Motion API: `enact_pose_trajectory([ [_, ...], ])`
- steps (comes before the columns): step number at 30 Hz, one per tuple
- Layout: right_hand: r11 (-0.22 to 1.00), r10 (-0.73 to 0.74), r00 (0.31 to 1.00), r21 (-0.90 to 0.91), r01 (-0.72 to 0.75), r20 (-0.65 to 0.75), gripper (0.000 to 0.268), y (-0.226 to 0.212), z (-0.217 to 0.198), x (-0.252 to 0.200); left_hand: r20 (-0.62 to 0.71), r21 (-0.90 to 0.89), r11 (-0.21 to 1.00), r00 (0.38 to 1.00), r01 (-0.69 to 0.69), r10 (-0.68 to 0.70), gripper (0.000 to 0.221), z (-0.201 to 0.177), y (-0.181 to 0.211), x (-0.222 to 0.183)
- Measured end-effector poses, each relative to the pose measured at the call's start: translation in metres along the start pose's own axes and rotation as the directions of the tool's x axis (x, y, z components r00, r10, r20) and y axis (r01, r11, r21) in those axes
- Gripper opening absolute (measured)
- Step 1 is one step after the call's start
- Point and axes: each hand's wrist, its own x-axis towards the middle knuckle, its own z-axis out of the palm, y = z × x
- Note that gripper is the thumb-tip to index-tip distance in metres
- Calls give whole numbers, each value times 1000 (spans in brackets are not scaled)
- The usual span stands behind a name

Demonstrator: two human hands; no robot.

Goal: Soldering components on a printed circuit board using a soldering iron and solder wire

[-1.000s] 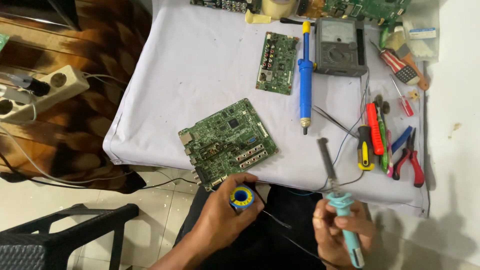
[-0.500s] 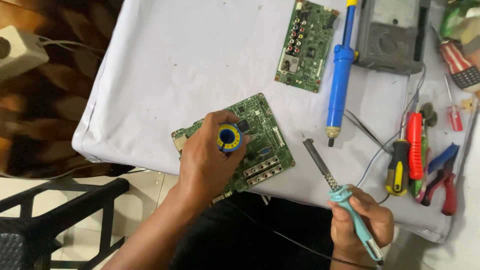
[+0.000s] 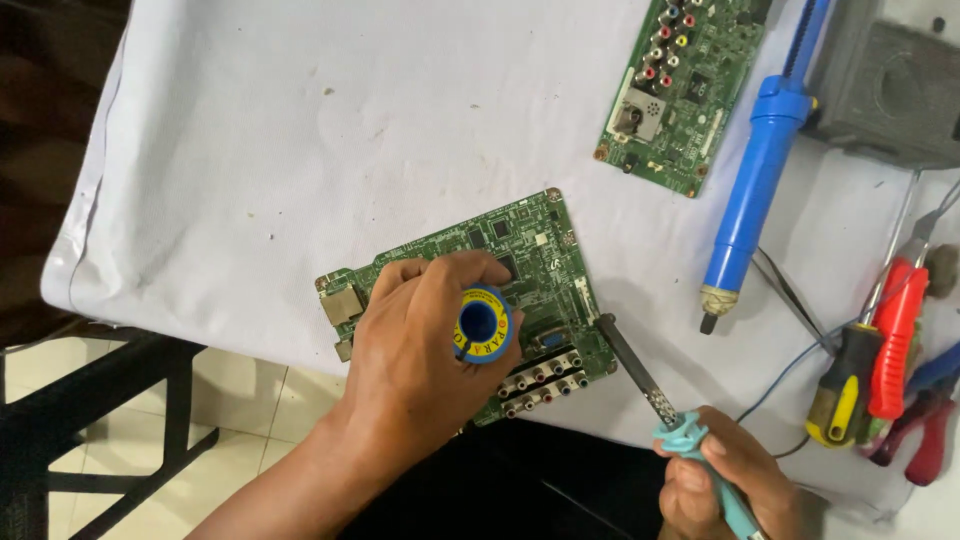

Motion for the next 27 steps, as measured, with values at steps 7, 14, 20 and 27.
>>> enact_pose_trajectory([
  [7, 992, 41, 968, -104, -69, -249, 36, -5, 25, -9, 27, -31, 999, 999, -43, 43, 36, -1, -2, 0],
  [14, 971, 214, 977, 111, -212, 0, 35, -9, 13, -7, 24, -18, 999, 999, -46, 47, 35, -1, -2, 0],
  [20, 987, 159, 973, -2, -161, -165, 26, -10, 11, -4, 13, -9, 999, 999, -52, 52, 34, -1, -3, 1],
  [27, 983, 104, 950, -115, -143, -295, 19, -8, -5, -5, 22, 31, 999, 999, -25, 25, 37, -2, -1, -1],
])
